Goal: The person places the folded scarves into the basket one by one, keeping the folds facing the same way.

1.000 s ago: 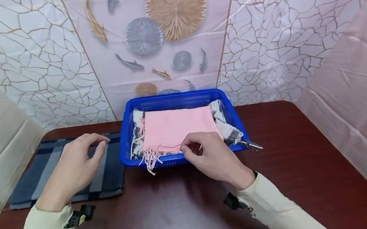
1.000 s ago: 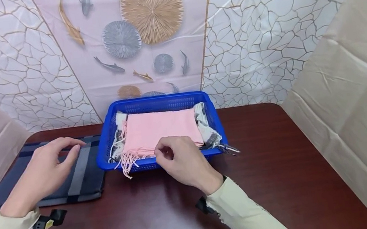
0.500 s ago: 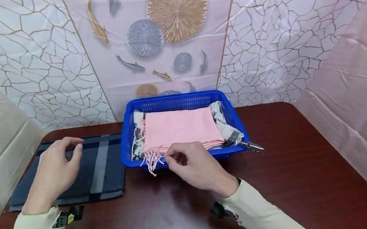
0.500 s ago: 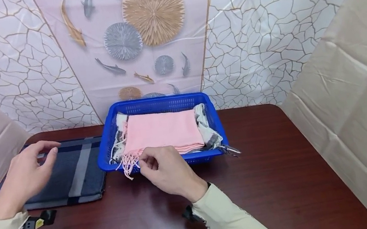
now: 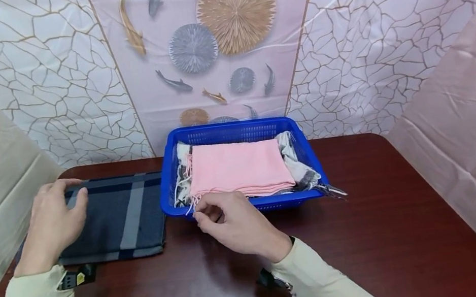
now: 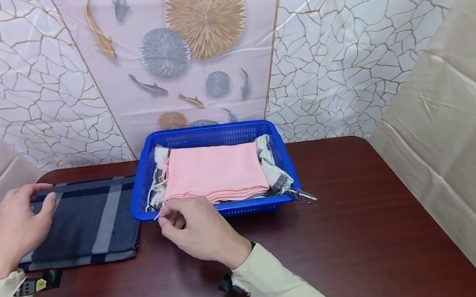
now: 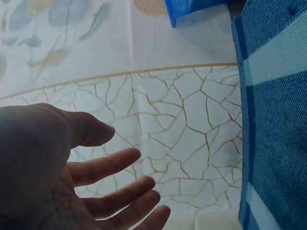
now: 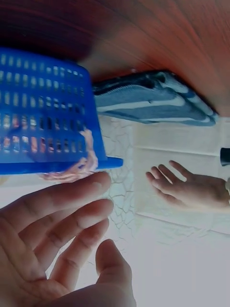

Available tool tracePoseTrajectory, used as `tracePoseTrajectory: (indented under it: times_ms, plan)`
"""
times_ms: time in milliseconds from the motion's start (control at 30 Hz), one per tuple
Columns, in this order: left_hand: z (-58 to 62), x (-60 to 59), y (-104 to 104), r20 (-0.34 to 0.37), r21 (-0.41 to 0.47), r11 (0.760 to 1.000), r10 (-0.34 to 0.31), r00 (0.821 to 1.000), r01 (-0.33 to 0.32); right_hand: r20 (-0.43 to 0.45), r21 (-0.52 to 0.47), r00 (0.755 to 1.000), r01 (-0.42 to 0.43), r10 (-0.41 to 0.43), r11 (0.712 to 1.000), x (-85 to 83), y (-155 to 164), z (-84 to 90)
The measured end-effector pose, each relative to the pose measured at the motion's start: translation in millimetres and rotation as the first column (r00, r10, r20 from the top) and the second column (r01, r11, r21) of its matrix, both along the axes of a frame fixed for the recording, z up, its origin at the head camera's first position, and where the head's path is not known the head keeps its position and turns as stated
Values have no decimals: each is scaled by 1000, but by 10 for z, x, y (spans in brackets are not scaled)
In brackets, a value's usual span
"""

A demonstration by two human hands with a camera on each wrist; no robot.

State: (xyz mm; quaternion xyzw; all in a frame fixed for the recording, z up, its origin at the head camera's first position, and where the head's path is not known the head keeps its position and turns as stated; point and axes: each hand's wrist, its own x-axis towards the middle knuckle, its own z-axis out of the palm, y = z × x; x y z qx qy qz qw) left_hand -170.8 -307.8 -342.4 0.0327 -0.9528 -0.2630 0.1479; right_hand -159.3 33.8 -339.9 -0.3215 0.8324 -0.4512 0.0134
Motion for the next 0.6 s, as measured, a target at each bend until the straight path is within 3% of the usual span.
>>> tracePoseTrajectory:
  times_ms: [367,600]
  plan:
    - [-155,-68,-165,75,37,995,89,993,-92,137,12,984,-119,117,993,10,-273,-55]
    - [-251,-99,-271,134,49,992,109,985,-117,147,85,976,-172,158,982,10,-417,-132]
